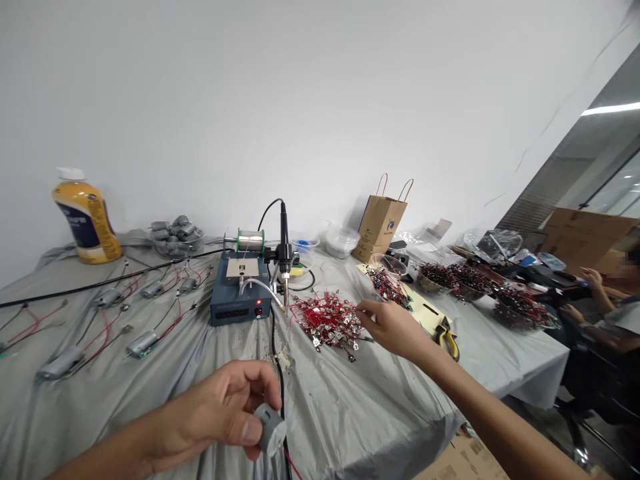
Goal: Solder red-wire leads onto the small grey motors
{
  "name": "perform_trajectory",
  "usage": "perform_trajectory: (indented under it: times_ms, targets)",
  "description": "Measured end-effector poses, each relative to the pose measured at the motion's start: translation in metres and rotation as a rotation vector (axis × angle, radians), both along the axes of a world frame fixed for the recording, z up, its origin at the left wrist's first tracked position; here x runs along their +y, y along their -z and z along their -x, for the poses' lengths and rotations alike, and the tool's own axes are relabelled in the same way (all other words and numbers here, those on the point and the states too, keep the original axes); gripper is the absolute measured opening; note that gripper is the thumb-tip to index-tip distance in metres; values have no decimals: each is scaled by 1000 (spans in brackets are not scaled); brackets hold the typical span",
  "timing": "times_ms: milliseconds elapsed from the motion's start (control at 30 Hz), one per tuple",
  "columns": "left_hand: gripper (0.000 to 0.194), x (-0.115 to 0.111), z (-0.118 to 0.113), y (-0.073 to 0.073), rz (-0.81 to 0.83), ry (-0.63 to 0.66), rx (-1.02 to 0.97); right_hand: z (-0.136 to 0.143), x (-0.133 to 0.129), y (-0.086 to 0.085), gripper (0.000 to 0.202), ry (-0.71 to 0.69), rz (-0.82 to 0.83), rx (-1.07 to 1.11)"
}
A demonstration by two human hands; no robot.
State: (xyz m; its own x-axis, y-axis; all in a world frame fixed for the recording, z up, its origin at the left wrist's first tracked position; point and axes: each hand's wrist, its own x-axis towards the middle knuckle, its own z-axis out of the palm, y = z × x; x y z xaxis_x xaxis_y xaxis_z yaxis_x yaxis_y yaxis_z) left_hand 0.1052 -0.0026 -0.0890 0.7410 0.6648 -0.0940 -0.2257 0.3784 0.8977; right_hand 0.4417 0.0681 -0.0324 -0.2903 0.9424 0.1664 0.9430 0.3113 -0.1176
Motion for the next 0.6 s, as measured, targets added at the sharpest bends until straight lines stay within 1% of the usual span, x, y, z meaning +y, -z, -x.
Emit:
perform_trajectory:
  times_ms: [100, 133, 233, 333, 433, 533, 600]
  targets:
    - [34, -1, 0, -1, -19, -25, 9, 9, 23, -5, 24, -123, 15, -28]
    - [34, -1, 1, -2, -23, -25, 8, 12, 30, -4, 27, -173, 23, -25]
    - [34, 0, 1, -3, -30, -31, 14, 22, 46, 0, 49, -385, 44, -29]
    - [32, 1, 1, -2, -19, -34, 7, 28, 51, 4, 58, -568, 90, -25]
    - [33, 2, 1, -1, -13, 2, -25, 31, 49, 4, 59, -622, 128, -40]
    - [34, 3, 0, -1, -15, 33, -48, 33, 46, -1, 47, -600, 121, -76]
    - [35, 3, 0, -2, -4, 36, -60, 32, 43, -8, 40, -587, 132, -73]
